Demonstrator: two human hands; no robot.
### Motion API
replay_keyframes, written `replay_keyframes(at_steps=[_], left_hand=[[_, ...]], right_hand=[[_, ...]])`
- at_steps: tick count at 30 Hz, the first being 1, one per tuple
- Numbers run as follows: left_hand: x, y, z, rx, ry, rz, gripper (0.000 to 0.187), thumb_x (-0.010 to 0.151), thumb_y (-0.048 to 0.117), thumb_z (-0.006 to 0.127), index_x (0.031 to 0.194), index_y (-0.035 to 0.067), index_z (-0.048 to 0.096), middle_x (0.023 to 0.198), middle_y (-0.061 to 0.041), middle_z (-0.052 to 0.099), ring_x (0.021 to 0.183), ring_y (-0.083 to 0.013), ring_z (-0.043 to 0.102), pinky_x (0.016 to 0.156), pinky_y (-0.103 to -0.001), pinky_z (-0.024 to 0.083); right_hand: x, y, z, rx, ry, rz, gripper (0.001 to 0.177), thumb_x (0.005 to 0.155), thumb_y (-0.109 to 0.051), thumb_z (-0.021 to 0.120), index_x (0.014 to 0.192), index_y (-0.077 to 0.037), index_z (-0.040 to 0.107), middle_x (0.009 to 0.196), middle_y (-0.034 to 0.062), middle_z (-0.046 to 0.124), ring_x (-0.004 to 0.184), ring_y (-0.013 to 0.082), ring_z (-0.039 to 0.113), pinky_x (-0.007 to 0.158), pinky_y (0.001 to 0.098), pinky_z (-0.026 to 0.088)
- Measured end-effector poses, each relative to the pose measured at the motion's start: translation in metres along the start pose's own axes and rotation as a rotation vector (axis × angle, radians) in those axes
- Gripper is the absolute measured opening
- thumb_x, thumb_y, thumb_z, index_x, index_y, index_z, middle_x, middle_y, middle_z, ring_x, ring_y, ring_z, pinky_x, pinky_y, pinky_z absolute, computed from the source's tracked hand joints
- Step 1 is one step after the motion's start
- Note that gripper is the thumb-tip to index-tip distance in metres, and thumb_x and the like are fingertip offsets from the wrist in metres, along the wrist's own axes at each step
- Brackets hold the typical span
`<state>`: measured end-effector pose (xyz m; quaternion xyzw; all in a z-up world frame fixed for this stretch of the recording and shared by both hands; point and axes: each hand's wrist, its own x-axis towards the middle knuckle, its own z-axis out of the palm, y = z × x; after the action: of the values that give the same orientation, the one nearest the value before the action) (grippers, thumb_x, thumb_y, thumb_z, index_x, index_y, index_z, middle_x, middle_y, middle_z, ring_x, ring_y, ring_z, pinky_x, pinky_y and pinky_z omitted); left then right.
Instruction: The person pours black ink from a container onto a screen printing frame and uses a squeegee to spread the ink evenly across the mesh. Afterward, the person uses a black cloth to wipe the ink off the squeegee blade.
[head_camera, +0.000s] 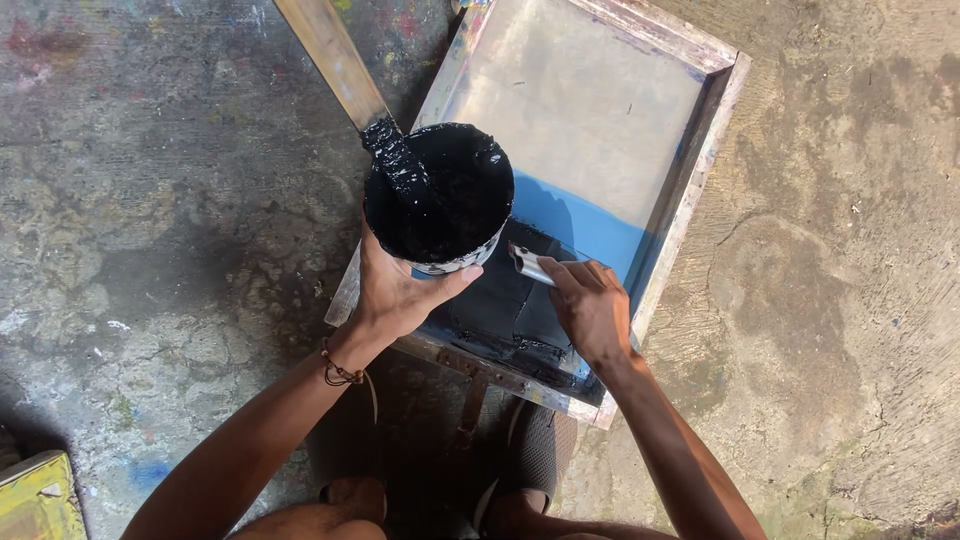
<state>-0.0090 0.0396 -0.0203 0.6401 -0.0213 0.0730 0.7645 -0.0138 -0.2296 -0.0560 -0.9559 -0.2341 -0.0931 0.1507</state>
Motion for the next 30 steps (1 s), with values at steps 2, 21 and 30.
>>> replay_keyframes(at_steps=[2,21,30], left_hand=[[0.000,-0.005,-0.003,0.008,0.001,0.004,0.104,0.067,0.008,0.093,0.153,0.012,0.034,0.138,-0.012,0.049,0.132,-0.0252,0.051,0.109,-0.053,0.046],[0.005,-0.012,-0.005,0.040,-0.015,0.039,0.100,0.072,0.011,0.093,0.152,0.013,0.032,0.138,-0.013,0.047,0.136,-0.0272,0.048,0.111,-0.050,0.046],[0.007,-0.004,-0.014,0.037,-0.013,0.055,0.092,0.078,0.011,0.090,0.150,0.016,0.033,0.137,-0.012,0.049,0.135,-0.0260,0.049,0.110,-0.051,0.047]], right_hand=[[0.009,-0.007,0.010,-0.044,0.015,-0.026,0.023,0.091,-0.009,0.070,0.110,-0.020,0.076,0.085,0.0010,0.073,0.081,0.0206,0.069,0.073,0.0325,0.051],[0.028,-0.008,0.037,0.003,-0.067,0.016,0.029,0.091,-0.013,0.064,0.115,-0.028,0.073,0.083,-0.0005,0.068,0.084,0.0218,0.065,0.075,0.0347,0.053],[0.071,-0.012,0.009,0.034,-0.132,-0.002,0.037,0.081,-0.015,0.078,0.115,-0.029,0.072,0.084,0.0014,0.071,0.085,0.0252,0.067,0.078,0.0396,0.055]])
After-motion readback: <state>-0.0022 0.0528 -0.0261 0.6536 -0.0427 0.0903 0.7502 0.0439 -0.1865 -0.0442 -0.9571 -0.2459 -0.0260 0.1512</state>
